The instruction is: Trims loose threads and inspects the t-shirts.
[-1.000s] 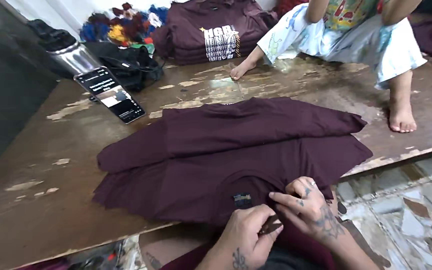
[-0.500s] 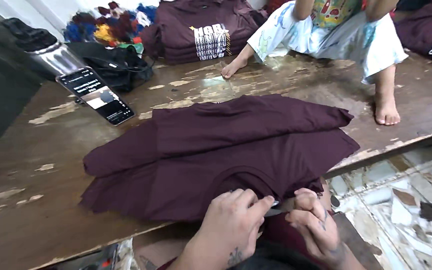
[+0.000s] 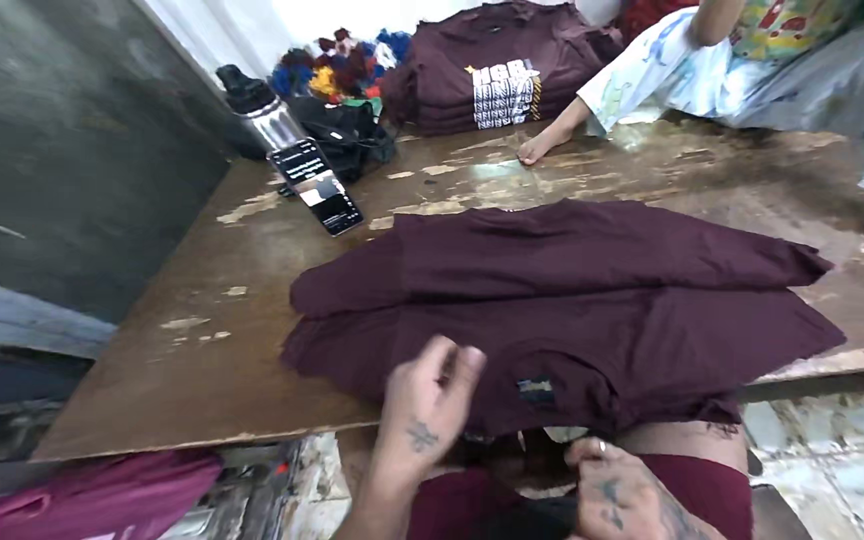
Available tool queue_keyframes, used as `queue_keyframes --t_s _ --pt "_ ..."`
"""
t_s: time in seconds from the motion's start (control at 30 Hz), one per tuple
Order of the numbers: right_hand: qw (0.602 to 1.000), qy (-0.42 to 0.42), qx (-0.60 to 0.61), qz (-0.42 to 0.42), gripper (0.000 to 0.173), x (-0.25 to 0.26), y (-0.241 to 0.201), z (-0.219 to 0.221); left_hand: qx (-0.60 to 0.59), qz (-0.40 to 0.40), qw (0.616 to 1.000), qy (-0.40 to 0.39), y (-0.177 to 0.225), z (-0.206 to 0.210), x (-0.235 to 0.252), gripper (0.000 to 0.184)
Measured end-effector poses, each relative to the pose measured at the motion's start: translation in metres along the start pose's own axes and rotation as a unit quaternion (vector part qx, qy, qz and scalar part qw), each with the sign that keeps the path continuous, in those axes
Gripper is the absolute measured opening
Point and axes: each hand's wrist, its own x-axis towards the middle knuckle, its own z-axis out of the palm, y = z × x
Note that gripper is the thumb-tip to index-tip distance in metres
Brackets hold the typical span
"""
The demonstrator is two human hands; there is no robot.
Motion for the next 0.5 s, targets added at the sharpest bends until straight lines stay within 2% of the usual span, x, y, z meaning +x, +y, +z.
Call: queue_keyframes --t_s 0.07,0.1,0.13,0.17,0.2,0.27,0.33,0.4,0.5 --pt "0.999 0.036 -0.016 -0.034 0.036 0.014 0.015 0.016 0.1 -0.096 0.975 -0.173 0.008 0.0 -0.005 0.052" --pt "0.999 0.035 -0.022 -0.035 0.025 0.021 0.022 0.022 0.122 -0.121 0.963 -0.21 0.008 0.003 -0.006 0.047" --pt "0.999 0.028 -0.027 -0.024 0.016 0.029 0.027 0.027 0.109 -0.12 0.968 -0.189 0.005 0.004 -0.011 0.037" --pt "0.999 0.025 -0.037 0.0 0.019 0.036 0.032 0.032 0.057 -0.102 0.985 -0.128 -0.001 0.003 -0.019 0.03" --pt "0.998 0.027 -0.047 0.03 0.03 0.042 0.037 0.037 -0.024 -0.074 0.996 -0.046 -0.011 0.006 -0.027 0.024" --pt "0.995 0.023 -0.068 0.066 0.047 0.056 0.042 0.042 -0.23 -0.012 0.97 0.073 -0.038 0.026 -0.04 0.017" --pt "0.995 0.023 -0.084 0.038 0.034 0.07 0.045 0.046 -0.374 0.033 0.923 0.084 -0.053 0.041 -0.046 0.015" --pt "0.998 0.031 -0.054 0.011 0.024 0.074 0.049 0.045 -0.438 0.032 0.895 0.078 -0.057 0.047 -0.046 0.015" --pt "0.999 0.042 -0.002 0.015 0.028 0.065 0.054 0.039 -0.495 0.024 0.865 0.073 -0.06 0.051 -0.044 0.012"
